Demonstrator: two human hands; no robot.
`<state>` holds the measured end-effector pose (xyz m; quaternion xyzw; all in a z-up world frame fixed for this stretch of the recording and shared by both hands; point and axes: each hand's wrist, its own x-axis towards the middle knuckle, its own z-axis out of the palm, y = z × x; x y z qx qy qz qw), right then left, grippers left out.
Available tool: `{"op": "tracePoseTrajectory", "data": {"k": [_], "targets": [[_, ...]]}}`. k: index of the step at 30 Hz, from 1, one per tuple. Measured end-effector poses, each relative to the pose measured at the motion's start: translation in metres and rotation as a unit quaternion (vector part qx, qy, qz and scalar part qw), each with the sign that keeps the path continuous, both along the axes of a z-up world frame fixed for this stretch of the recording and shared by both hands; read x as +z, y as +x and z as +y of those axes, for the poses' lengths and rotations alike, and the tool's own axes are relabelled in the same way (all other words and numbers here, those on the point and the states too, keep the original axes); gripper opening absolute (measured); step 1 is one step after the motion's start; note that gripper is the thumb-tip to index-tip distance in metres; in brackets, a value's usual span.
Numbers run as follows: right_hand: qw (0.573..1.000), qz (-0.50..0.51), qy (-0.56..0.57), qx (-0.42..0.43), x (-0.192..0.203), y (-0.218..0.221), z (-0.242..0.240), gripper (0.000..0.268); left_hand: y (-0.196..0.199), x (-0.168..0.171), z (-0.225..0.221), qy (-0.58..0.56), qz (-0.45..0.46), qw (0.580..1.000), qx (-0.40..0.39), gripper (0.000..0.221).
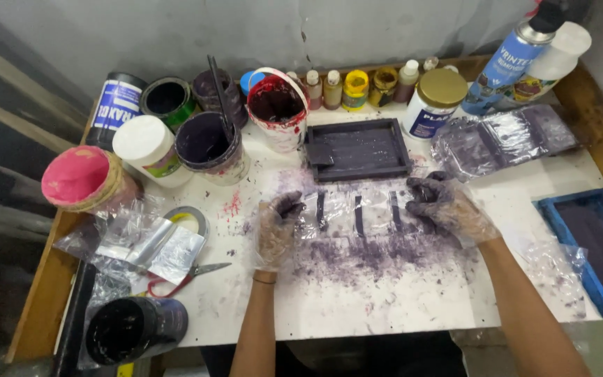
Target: A person is cleaning and preparing a rectangular mold on a workbench in a print shop, likely as part of restarting a printing process.
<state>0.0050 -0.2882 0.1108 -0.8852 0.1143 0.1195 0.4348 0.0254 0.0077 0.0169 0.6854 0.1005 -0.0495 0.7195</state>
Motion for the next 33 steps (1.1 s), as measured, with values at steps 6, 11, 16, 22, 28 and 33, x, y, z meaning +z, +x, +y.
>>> {"op": "tracePoseTrajectory", "data": {"k": [6, 11, 16, 22, 28, 33], "targets": [[1.000, 0.009, 0.004, 0.005, -0.016, 0.003, -0.008, 0.063, -0.001, 0.007, 0.006, 0.034, -0.165, 0.986, 0.007, 0.030], [0.998, 0.017, 0.059, -0.015, 0.003, -0.004, 0.001, 0.062, -0.010, 0.021, 0.009, 0.078, -0.238, 0.968, -0.036, 0.023], [0.984, 0.059, 0.144, -0.091, -0.034, 0.027, -0.026, 0.040, -0.012, 0.027, 0.008, 0.075, -0.228, 0.970, -0.046, 0.024], [0.993, 0.035, 0.114, 0.006, -0.052, 0.027, -0.054, 0.039, -0.001, -0.012, 0.021, 0.082, -0.225, 0.971, 0.001, 0.023], [0.984, -0.032, 0.172, -0.016, -0.026, 0.016, -0.035, 0.034, 0.002, 0.007, 0.005, 0.030, -0.170, 0.983, 0.054, 0.037], [0.985, -0.063, 0.147, -0.069, -0.021, 0.002, -0.025, 0.038, 0.003, -0.004, 0.004, 0.032, -0.167, 0.984, 0.052, 0.040]]}}
